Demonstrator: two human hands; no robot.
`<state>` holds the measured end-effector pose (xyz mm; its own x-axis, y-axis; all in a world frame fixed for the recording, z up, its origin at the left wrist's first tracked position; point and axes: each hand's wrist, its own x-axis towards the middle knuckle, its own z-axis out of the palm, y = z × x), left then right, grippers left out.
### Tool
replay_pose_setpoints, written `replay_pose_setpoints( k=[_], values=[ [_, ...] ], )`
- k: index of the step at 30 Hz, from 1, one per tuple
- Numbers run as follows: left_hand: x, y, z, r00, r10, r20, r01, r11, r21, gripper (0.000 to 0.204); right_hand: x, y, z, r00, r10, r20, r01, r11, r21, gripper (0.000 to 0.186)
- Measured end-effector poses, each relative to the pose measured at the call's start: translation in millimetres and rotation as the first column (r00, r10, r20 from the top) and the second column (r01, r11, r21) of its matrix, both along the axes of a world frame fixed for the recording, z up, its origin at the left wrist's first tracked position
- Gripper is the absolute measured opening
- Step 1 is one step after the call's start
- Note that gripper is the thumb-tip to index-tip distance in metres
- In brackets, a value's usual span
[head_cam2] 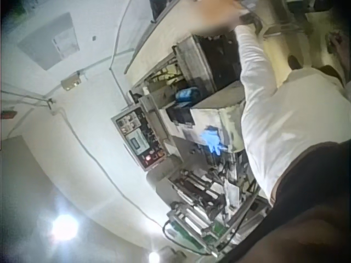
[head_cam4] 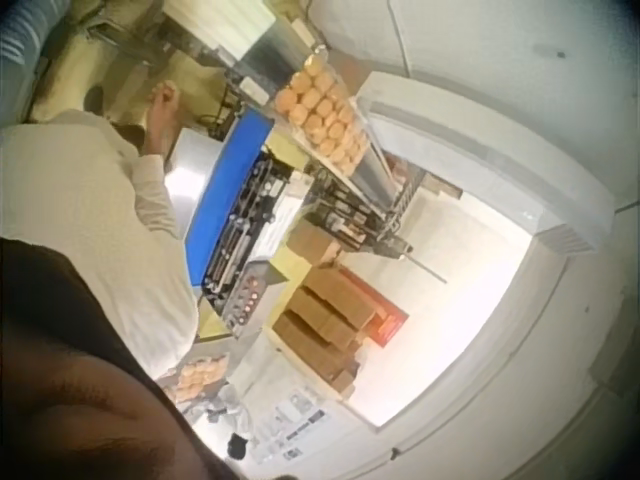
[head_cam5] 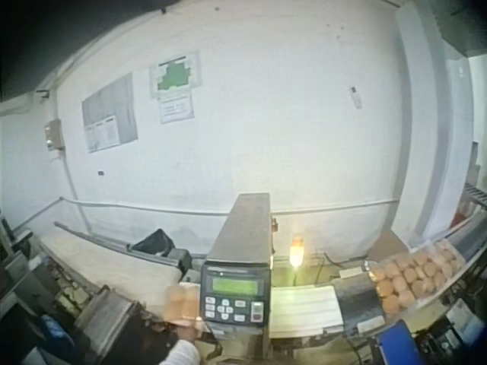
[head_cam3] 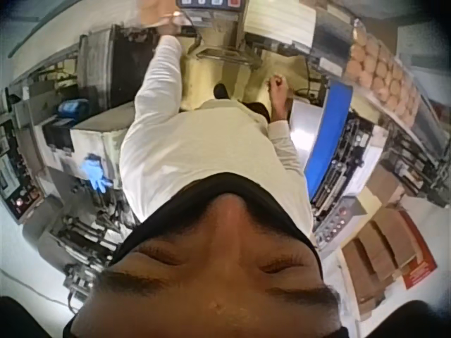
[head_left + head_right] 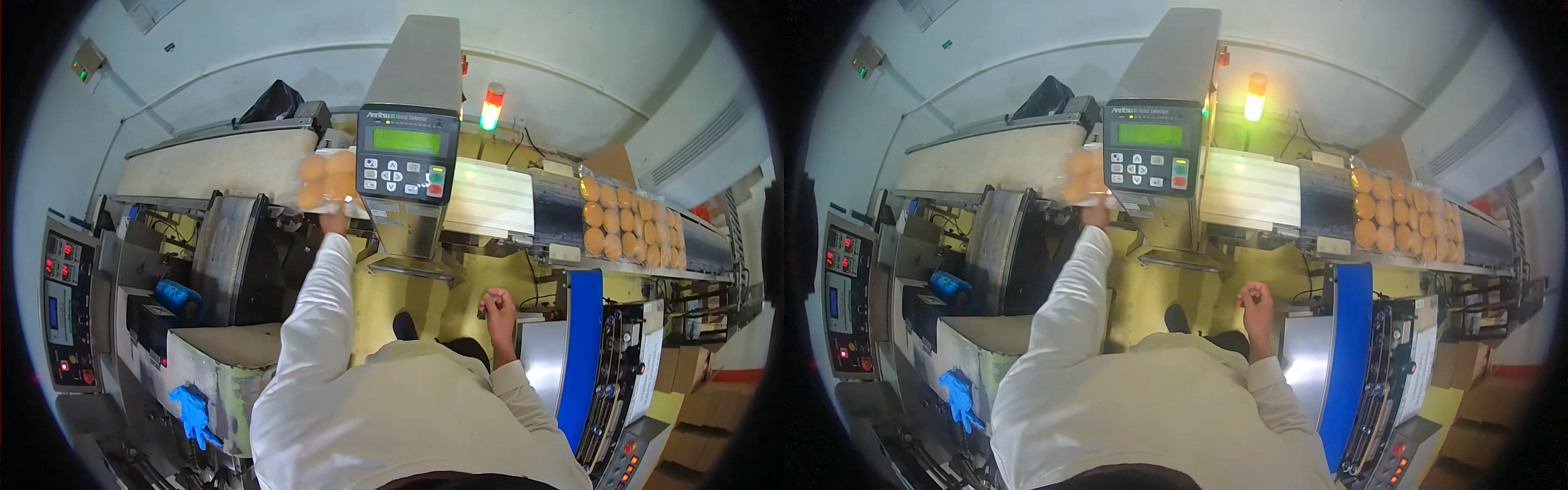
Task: The person picks up bags of bread buns from a metal table, feeds the open end of each bag into a heat sealer to seal them, and then places the sealed bags onto a conveyor belt that passes through a metal detector.
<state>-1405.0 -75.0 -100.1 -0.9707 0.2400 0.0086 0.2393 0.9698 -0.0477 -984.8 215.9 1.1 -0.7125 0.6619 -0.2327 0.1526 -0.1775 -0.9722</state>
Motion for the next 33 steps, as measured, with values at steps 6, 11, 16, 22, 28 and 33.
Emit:
replay_pose_setpoints(
  k=[6, 11, 16, 22, 28, 33],
  values=[
    [188.7, 19.0, -126.2, 0.857, -0.058, 0.512, 0.056, 0.998, 0.020, 0.052, -101.5, 63.2, -38.4, 0.999, 0.031, 0.038, -0.035, 0.994, 0.099, 0.011],
    [287.1, -7.4, -63.6, 0.572, 0.000, 0.820, -0.259, 0.949, 0.181, 0.044, -226.9, 129.8, -87.6, 0.981, -0.049, 0.188, -0.063, 0.837, 0.544, 0.035],
    [279.8, 1.6, -11.2, 0.551, 0.091, 0.830, -0.289, 0.953, 0.087, 0.033, -272.3, 182.9, -103.4, 0.846, -0.300, 0.441, 0.032, 0.853, 0.520, 0.038],
    [255.9, 43.8, -6.7, 0.508, 0.021, 0.861, -0.354, 0.917, 0.186, 0.024, -210.6, 307.1, -109.9, 0.960, -0.226, 0.165, 0.146, 0.909, 0.391, 0.030],
    [216.6, 63.2, -50.0, 0.613, -0.201, 0.764, 0.060, 0.976, 0.208, 0.028, -123.6, 399.1, -14.8, 0.915, -0.401, -0.046, 0.390, 0.851, 0.352, 0.019],
    [198.0, 86.0, -57.1, 0.484, -0.358, 0.798, 0.293, 0.926, 0.238, 0.030, -53.5, 462.5, 12.6, 0.610, -0.642, -0.464, 0.750, 0.657, 0.077, 0.015]
  ],
)
